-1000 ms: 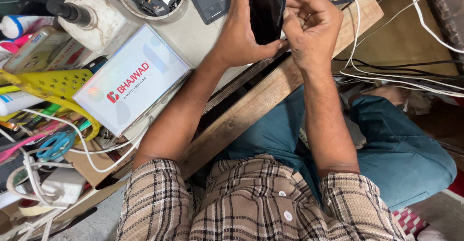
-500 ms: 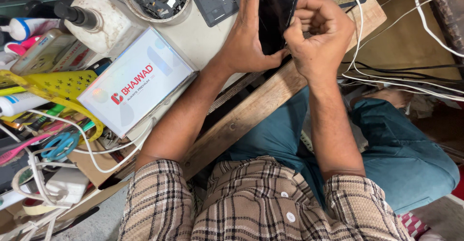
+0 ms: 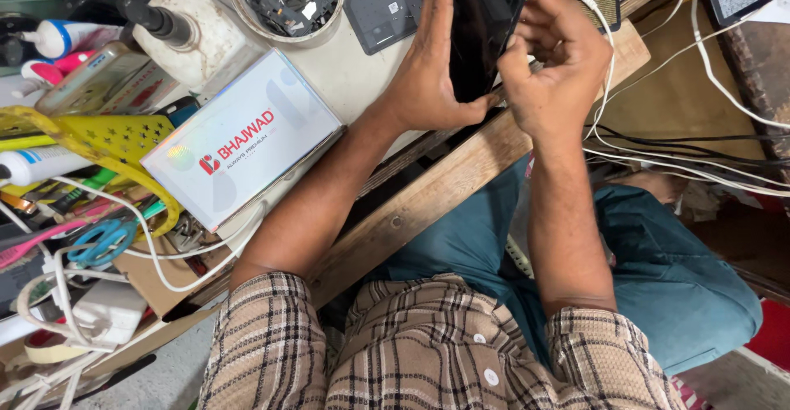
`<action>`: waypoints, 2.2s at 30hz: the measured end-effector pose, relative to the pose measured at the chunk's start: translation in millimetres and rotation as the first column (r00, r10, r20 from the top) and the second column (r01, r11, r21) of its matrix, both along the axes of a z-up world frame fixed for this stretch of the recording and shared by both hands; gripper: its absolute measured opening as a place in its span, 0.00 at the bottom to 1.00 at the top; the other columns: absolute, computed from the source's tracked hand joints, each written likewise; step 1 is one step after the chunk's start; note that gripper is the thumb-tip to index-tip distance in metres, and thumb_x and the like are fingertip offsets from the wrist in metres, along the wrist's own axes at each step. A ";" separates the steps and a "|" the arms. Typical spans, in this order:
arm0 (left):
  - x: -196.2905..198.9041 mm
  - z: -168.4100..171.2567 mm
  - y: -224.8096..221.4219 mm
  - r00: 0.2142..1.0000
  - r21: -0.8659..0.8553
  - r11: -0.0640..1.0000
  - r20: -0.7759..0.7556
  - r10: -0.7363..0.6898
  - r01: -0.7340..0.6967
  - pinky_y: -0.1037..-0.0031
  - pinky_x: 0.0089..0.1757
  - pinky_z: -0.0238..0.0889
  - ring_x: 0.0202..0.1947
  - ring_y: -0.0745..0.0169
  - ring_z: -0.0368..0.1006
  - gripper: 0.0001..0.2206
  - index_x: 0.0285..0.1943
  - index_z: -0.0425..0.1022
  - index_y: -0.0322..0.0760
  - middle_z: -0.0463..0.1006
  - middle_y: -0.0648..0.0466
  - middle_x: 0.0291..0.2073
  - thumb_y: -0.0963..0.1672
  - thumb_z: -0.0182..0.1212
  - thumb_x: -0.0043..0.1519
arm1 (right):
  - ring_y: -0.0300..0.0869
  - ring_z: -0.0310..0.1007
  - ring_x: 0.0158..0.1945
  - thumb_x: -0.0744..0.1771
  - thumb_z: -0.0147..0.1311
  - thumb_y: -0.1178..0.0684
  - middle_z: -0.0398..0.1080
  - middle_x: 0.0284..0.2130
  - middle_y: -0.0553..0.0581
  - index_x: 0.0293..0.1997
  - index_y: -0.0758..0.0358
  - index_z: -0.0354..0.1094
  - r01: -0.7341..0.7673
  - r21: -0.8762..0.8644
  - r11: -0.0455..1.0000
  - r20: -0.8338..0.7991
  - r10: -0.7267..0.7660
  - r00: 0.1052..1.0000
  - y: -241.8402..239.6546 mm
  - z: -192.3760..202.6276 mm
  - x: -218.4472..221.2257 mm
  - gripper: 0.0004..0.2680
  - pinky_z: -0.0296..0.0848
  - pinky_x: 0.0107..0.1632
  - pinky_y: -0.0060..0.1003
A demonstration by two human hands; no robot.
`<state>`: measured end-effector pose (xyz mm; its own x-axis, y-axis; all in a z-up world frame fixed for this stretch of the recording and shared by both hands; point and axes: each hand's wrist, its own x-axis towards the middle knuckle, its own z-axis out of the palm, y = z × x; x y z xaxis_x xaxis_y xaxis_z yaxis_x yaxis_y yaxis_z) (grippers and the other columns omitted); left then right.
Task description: The person uses a screwdriver to remove screws from the back of a smartphone, then separates the back cover to reveal the internal components. The person continues to manipulate the phone's internal parts and battery.
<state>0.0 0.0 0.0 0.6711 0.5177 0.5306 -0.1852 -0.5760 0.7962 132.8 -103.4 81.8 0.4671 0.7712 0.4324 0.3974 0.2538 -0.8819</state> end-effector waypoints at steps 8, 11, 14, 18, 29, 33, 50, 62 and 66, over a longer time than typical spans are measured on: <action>1.0 0.8 -3.2 0.999 0.059 0.998 -0.040 0.023 -0.020 0.60 0.73 0.47 0.76 0.35 0.46 0.63 0.79 0.20 0.33 0.41 0.34 0.75 0.43 0.82 0.50 | 0.37 0.79 0.47 0.71 0.52 0.71 0.76 0.46 0.58 0.56 0.76 0.69 -0.087 0.066 0.994 -0.115 0.094 0.989 3.7 -27.8 23.6 0.08 0.78 0.52 0.28; 1.7 5.4 -4.0 0.999 0.065 0.998 -0.036 0.010 -0.007 0.59 0.74 0.44 0.76 0.34 0.44 0.63 0.78 0.20 0.32 0.37 0.34 0.77 0.43 0.82 0.50 | 0.34 0.75 0.41 0.70 0.53 0.70 0.76 0.41 0.56 0.53 0.76 0.69 -0.039 0.030 0.999 -0.098 0.042 0.994 2.4 -37.3 34.0 0.06 0.75 0.45 0.25; 1.1 9.9 -5.4 0.999 0.062 0.998 -0.049 0.000 0.003 0.59 0.74 0.43 0.77 0.35 0.43 0.63 0.79 0.19 0.32 0.34 0.36 0.78 0.43 0.81 0.50 | 0.32 0.73 0.37 0.69 0.53 0.70 0.74 0.39 0.54 0.51 0.76 0.70 -0.026 0.013 1.000 -0.089 0.027 0.996 3.6 -35.1 39.8 0.06 0.74 0.42 0.24; -2.1 11.9 -6.9 0.999 0.062 0.998 -0.037 0.005 -0.003 0.57 0.75 0.42 0.78 0.34 0.41 0.64 0.79 0.18 0.37 0.33 0.39 0.78 0.43 0.81 0.50 | 0.33 0.77 0.42 0.70 0.52 0.70 0.76 0.40 0.56 0.51 0.76 0.70 -0.096 0.019 0.995 -0.079 0.097 0.992 7.9 -22.6 40.4 0.06 0.76 0.47 0.25; -2.1 16.3 -6.7 0.998 0.065 0.997 -0.053 -0.027 0.030 0.59 0.71 0.56 0.73 0.34 0.52 0.64 0.79 0.16 0.40 0.33 0.42 0.79 0.42 0.80 0.50 | 0.33 0.76 0.39 0.71 0.55 0.69 0.77 0.41 0.58 0.52 0.79 0.72 -0.130 0.080 0.988 -0.071 0.135 0.988 10.0 -32.6 59.9 0.05 0.74 0.43 0.23; -3.9 19.5 -6.6 0.999 0.099 0.995 -0.043 -0.021 0.025 0.57 0.67 0.61 0.72 0.29 0.53 0.64 0.80 0.17 0.41 0.37 0.41 0.78 0.41 0.78 0.49 | 0.31 0.72 0.33 0.70 0.53 0.71 0.74 0.33 0.57 0.50 0.79 0.73 -0.131 0.027 0.991 -0.057 0.132 0.990 7.8 -36.4 70.8 0.05 0.69 0.36 0.22; -0.9 12.4 -5.9 0.991 0.164 0.986 -0.133 0.012 0.010 0.63 0.51 0.77 0.64 0.31 0.66 0.65 0.82 0.19 0.45 0.43 0.33 0.75 0.42 0.78 0.47 | 0.38 0.78 0.33 0.73 0.50 0.70 0.76 0.35 0.60 0.52 0.78 0.74 -0.252 0.008 0.968 -0.045 0.252 0.967 -11.8 -24.6 79.2 0.06 0.83 0.40 0.32; -11.5 21.7 -7.0 0.966 0.296 0.955 -0.257 0.040 0.039 0.59 0.49 0.74 0.55 0.34 0.70 0.62 0.82 0.24 0.46 0.57 0.39 0.64 0.41 0.75 0.44 | 0.29 0.72 0.37 0.67 0.49 0.68 0.75 0.39 0.55 0.59 0.73 0.73 -0.376 -0.452 0.809 0.112 0.470 0.876 -15.6 40.8 97.4 0.14 0.72 0.41 0.23; -10.9 24.1 -5.0 0.965 0.296 0.954 -0.259 0.030 0.050 0.58 0.49 0.72 0.53 0.36 0.70 0.62 0.82 0.25 0.45 0.58 0.39 0.63 0.42 0.76 0.44 | 0.29 0.73 0.41 0.65 0.49 0.68 0.76 0.42 0.53 0.60 0.72 0.72 -0.435 -0.486 0.757 0.044 0.519 0.853 -9.7 47.6 99.8 0.16 0.75 0.45 0.23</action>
<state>-10.9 -5.0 24.1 0.8096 0.3551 0.4673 -0.0038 -0.7930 0.6092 232.6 -113.1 129.4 -0.0609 0.9979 0.0229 0.4811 0.0495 -0.8753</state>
